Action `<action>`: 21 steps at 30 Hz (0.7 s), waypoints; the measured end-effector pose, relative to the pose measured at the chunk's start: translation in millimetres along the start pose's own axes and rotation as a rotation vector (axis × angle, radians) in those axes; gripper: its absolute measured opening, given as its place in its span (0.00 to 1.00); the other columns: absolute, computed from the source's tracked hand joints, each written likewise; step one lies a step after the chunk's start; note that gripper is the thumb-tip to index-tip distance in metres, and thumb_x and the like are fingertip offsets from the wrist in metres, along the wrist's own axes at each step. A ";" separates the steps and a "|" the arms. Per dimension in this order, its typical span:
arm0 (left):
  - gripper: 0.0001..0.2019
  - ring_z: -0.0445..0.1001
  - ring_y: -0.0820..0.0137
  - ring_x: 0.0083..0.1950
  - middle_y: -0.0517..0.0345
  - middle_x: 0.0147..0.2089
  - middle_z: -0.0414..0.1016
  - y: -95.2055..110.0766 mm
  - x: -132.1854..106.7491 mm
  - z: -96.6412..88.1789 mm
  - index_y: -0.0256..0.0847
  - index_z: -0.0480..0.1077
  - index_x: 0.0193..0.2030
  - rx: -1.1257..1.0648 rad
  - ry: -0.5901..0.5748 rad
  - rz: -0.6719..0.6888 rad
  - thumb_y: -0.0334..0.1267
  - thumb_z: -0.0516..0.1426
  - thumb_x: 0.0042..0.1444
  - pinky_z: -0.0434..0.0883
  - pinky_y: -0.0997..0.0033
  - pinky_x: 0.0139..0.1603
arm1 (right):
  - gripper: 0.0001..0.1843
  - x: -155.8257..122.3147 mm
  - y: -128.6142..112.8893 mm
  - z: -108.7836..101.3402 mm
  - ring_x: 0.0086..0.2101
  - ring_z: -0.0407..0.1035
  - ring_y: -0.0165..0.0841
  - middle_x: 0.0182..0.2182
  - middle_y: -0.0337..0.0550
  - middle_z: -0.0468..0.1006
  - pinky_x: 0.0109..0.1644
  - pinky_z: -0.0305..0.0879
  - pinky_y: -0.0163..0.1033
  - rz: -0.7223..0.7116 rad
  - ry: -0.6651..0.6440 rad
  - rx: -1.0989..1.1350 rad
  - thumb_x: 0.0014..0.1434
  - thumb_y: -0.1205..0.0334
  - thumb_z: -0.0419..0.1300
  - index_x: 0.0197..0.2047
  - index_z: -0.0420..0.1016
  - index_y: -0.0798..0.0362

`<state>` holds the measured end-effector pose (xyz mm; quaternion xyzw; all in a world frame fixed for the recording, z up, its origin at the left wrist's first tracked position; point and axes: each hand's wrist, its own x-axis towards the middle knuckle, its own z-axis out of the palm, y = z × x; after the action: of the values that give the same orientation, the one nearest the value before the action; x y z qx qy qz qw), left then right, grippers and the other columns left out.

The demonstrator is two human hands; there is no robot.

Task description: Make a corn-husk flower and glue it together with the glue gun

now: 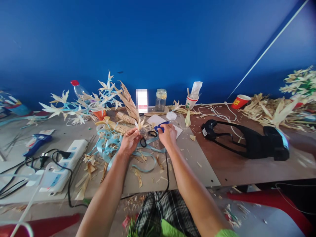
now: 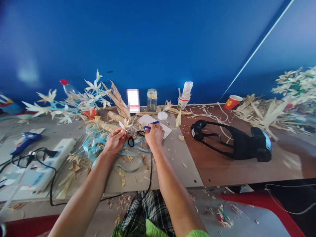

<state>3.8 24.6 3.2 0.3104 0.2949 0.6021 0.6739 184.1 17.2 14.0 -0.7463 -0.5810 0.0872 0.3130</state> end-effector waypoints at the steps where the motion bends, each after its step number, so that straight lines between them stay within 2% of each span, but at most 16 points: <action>1: 0.07 0.61 0.82 0.20 0.65 0.20 0.68 0.7 -0.1 0.4 0.37 0.75 0.29 -0.009 0.002 0.008 0.30 0.66 0.40 0.69 0.73 0.32 | 0.15 0.3 0.7 -1.0 0.47 0.65 0.42 0.46 0.50 0.71 0.49 0.58 0.46 0.026 0.006 -0.023 0.57 0.58 0.56 0.47 0.74 0.51; 6: 0.07 0.61 0.81 0.22 0.65 0.20 0.64 1.9 0.1 1.0 0.37 0.74 0.29 -0.045 0.011 0.033 0.30 0.66 0.41 0.68 0.74 0.31 | 0.22 4.8 8.2 -1.4 0.50 0.64 0.48 0.49 0.56 0.69 0.51 0.58 0.50 0.148 -0.046 -0.123 0.55 0.55 0.58 0.52 0.71 0.54; 13: 0.08 0.63 0.81 0.22 0.63 0.23 0.67 -2.3 1.8 -1.8 0.36 0.74 0.30 -0.022 0.012 0.048 0.32 0.66 0.41 0.67 0.74 0.31 | 0.27 8.4 11.9 1.6 0.51 0.65 0.48 0.50 0.59 0.67 0.53 0.59 0.50 0.172 -0.195 -0.200 0.53 0.50 0.60 0.52 0.70 0.56; 18: 0.10 0.63 0.81 0.22 0.64 0.22 0.68 -3.8 2.3 -0.4 0.37 0.74 0.31 0.005 0.044 0.066 0.33 0.67 0.39 0.67 0.75 0.30 | 0.28 9.2 11.9 2.8 0.50 0.67 0.47 0.51 0.59 0.66 0.52 0.61 0.49 0.170 -0.246 -0.202 0.53 0.52 0.60 0.54 0.69 0.57; 21: 0.11 0.63 0.81 0.22 0.64 0.22 0.68 -5.1 4.0 -1.2 0.37 0.74 0.30 0.011 0.071 0.084 0.33 0.67 0.38 0.66 0.75 0.29 | 0.26 9.3 12.8 3.6 0.46 0.69 0.45 0.51 0.58 0.67 0.50 0.63 0.47 0.176 -0.212 -0.165 0.54 0.55 0.58 0.54 0.69 0.57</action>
<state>6.5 28.2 -1.6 0.3045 0.3089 0.6389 0.6353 195.7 25.5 6.1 -0.8042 -0.5482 0.1443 0.1787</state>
